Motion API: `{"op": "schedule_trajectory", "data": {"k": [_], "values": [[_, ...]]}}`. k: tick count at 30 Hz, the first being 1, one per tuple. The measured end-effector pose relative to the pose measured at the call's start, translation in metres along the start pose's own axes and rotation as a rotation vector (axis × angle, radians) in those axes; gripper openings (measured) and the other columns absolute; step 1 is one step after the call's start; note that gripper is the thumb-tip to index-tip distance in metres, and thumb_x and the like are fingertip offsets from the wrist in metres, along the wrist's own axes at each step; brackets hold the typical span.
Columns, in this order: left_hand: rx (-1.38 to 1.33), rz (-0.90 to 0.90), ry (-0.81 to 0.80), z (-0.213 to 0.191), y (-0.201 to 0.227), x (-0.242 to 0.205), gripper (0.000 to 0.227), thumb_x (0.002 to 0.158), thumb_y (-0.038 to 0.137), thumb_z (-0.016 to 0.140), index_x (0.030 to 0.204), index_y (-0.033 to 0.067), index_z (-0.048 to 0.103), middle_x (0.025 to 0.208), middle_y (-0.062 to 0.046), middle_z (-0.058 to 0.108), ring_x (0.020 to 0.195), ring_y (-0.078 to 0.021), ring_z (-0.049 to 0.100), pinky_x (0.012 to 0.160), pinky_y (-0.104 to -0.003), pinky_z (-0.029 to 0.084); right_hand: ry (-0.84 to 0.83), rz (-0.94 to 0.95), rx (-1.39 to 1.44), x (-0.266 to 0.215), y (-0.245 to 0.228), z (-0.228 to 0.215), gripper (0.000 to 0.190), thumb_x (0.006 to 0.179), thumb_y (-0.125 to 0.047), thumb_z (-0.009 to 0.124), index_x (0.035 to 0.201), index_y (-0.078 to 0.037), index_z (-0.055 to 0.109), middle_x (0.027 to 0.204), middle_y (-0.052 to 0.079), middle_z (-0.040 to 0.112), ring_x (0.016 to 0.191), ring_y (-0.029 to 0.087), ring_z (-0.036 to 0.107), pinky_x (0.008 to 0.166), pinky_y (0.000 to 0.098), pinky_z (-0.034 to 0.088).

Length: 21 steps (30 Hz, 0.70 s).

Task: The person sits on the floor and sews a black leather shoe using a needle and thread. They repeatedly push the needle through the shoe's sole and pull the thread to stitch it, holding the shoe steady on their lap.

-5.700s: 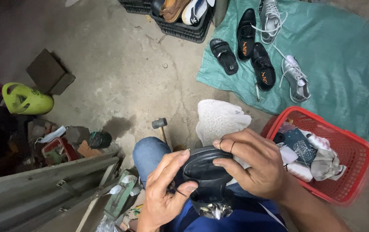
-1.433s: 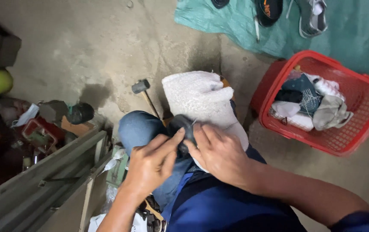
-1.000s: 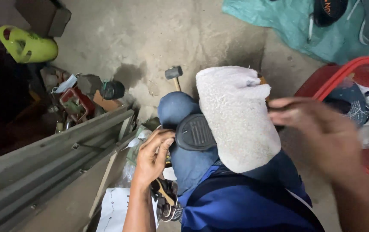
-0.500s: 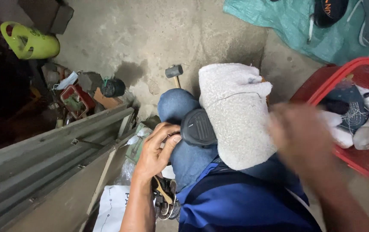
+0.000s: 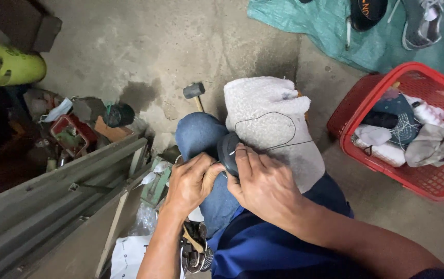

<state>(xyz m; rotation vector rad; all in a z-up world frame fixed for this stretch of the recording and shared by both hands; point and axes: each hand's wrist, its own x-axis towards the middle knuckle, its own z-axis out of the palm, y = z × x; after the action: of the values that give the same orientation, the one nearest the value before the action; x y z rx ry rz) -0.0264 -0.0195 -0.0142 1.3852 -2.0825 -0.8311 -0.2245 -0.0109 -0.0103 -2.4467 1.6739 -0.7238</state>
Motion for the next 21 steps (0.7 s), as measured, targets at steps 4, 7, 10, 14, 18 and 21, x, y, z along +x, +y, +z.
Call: {"op": "schedule_trajectory", "data": {"k": [4, 7, 10, 14, 18, 21], "values": [[0.055, 0.009, 0.085, 0.003, -0.001, -0.003, 0.038, 0.1, 0.032, 0.067, 0.067, 0.0183, 0.054, 0.052, 0.001, 0.048, 0.042, -0.0249, 0.053, 0.04, -0.031, 0.044, -0.016, -0.011, 0.031, 0.001, -0.001, -0.001, 0.044, 0.083, -0.038, 0.064, 0.109, -0.004, 0.072, 0.091, 0.011, 0.074, 0.067, 0.021, 0.07, 0.059, 0.0288, 0.057], [0.08, 0.004, 0.101, 0.002, 0.001, -0.003, 0.043, 0.099, 0.033, 0.068, 0.064, 0.0179, 0.05, 0.051, -0.001, 0.046, 0.042, -0.0263, 0.053, 0.04, -0.03, 0.044, -0.033, -0.014, 0.074, 0.003, 0.0, -0.003, 0.043, 0.082, -0.036, 0.066, 0.108, -0.003, 0.072, 0.091, 0.012, 0.074, 0.069, 0.023, 0.071, 0.061, 0.0302, 0.058], [0.101, -0.02, 0.096, -0.001, 0.009, 0.001, 0.042, 0.099, 0.032, 0.069, 0.064, 0.0171, 0.051, 0.051, -0.002, 0.046, 0.044, -0.0272, 0.056, 0.041, -0.031, 0.045, -0.042, -0.017, 0.09, 0.004, 0.007, -0.01, 0.043, 0.082, -0.038, 0.07, 0.109, -0.004, 0.072, 0.093, 0.012, 0.074, 0.071, 0.024, 0.072, 0.061, 0.0324, 0.058], [0.058, -0.027, 0.059, -0.009, 0.023, 0.007, 0.027, 0.101, 0.028, 0.066, 0.08, 0.0121, 0.061, 0.058, -0.006, 0.052, 0.052, -0.0317, 0.062, 0.047, -0.037, 0.051, -0.08, 0.008, 0.483, 0.018, 0.041, -0.037, 0.032, 0.087, -0.039, 0.078, 0.082, -0.007, 0.076, 0.088, 0.01, 0.077, 0.074, 0.029, 0.073, 0.062, 0.0345, 0.058], [0.056, -0.037, 0.039, -0.01, 0.036, 0.009, 0.023, 0.105, 0.023, 0.055, 0.088, 0.0127, 0.066, 0.062, -0.008, 0.056, 0.057, -0.0339, 0.064, 0.048, -0.042, 0.053, -0.042, -0.024, 0.176, 0.03, 0.072, -0.037, 0.021, 0.094, -0.032, 0.075, 0.09, -0.011, 0.077, 0.109, 0.007, 0.074, 0.102, 0.031, 0.071, 0.076, 0.0355, 0.058], [0.149, -0.076, -0.071, -0.011, 0.044, 0.01, 0.021, 0.107, 0.018, 0.047, 0.095, 0.0079, 0.06, 0.078, -0.004, 0.055, 0.069, -0.0239, 0.059, 0.055, -0.038, 0.044, -0.136, -0.165, 0.399, 0.042, 0.064, -0.033, 0.033, 0.105, -0.012, 0.054, 0.137, -0.008, 0.063, 0.146, 0.02, 0.055, 0.137, 0.041, 0.048, 0.117, 0.051, 0.039]]}}
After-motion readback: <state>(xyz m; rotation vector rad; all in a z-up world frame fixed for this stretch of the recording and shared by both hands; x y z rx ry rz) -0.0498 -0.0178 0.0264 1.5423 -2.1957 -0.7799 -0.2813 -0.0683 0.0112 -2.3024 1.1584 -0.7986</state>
